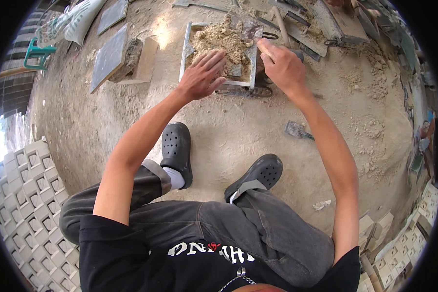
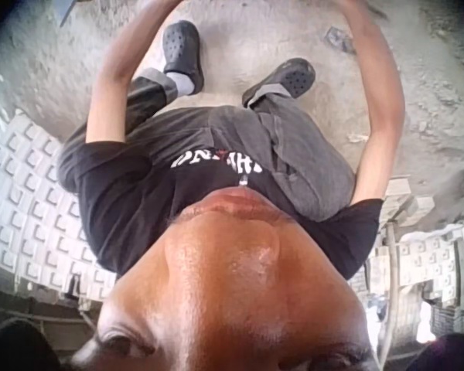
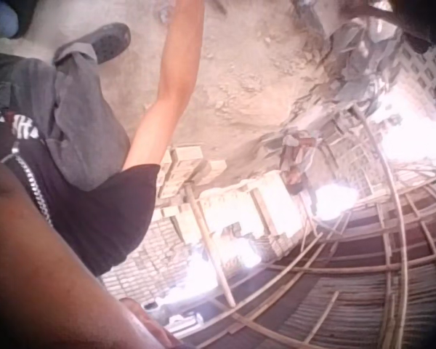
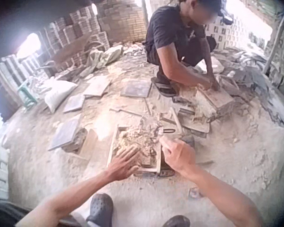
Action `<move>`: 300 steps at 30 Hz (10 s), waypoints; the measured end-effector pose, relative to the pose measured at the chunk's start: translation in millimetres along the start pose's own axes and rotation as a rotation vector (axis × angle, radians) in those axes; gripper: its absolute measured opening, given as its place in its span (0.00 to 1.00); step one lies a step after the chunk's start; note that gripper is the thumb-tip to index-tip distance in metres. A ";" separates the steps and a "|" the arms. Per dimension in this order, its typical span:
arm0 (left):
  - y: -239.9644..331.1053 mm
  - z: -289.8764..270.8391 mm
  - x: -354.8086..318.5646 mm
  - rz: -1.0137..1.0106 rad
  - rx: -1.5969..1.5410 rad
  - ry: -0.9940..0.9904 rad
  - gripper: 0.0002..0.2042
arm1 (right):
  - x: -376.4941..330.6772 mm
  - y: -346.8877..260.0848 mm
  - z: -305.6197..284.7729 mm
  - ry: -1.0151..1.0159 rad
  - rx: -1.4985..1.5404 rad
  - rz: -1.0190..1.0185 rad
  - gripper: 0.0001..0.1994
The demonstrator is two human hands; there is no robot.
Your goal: The person uses a trowel and a mallet to shape a stone block inside a metal frame, clearing debris with their hands and the tool before striking the stone to flatten it.
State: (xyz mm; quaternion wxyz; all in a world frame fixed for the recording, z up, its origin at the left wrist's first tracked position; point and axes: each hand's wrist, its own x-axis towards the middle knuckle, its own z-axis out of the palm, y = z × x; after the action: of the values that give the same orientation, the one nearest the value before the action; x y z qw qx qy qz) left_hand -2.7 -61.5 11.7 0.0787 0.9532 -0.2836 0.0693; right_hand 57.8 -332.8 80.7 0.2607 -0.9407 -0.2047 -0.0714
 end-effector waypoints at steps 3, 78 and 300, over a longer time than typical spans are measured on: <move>-6.4 -4.6 -13.2 -0.133 0.056 0.005 0.31 | 0.2 -3.0 -0.5 -0.045 0.057 0.056 0.20; -114.4 33.1 102.7 -0.081 -0.011 -0.143 0.31 | -291.4 430.4 -160.2 0.539 0.502 1.638 0.15; 17.5 34.3 68.3 -0.065 0.068 -0.085 0.50 | -97.2 35.7 -3.2 0.177 0.080 0.164 0.18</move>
State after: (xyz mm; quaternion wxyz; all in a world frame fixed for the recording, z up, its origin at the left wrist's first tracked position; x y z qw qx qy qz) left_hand 47.3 -118.7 -7.9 0.0362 0.9661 -0.2531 0.0356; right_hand -15.2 -396.1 43.6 0.3201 -0.9332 -0.1060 -0.1245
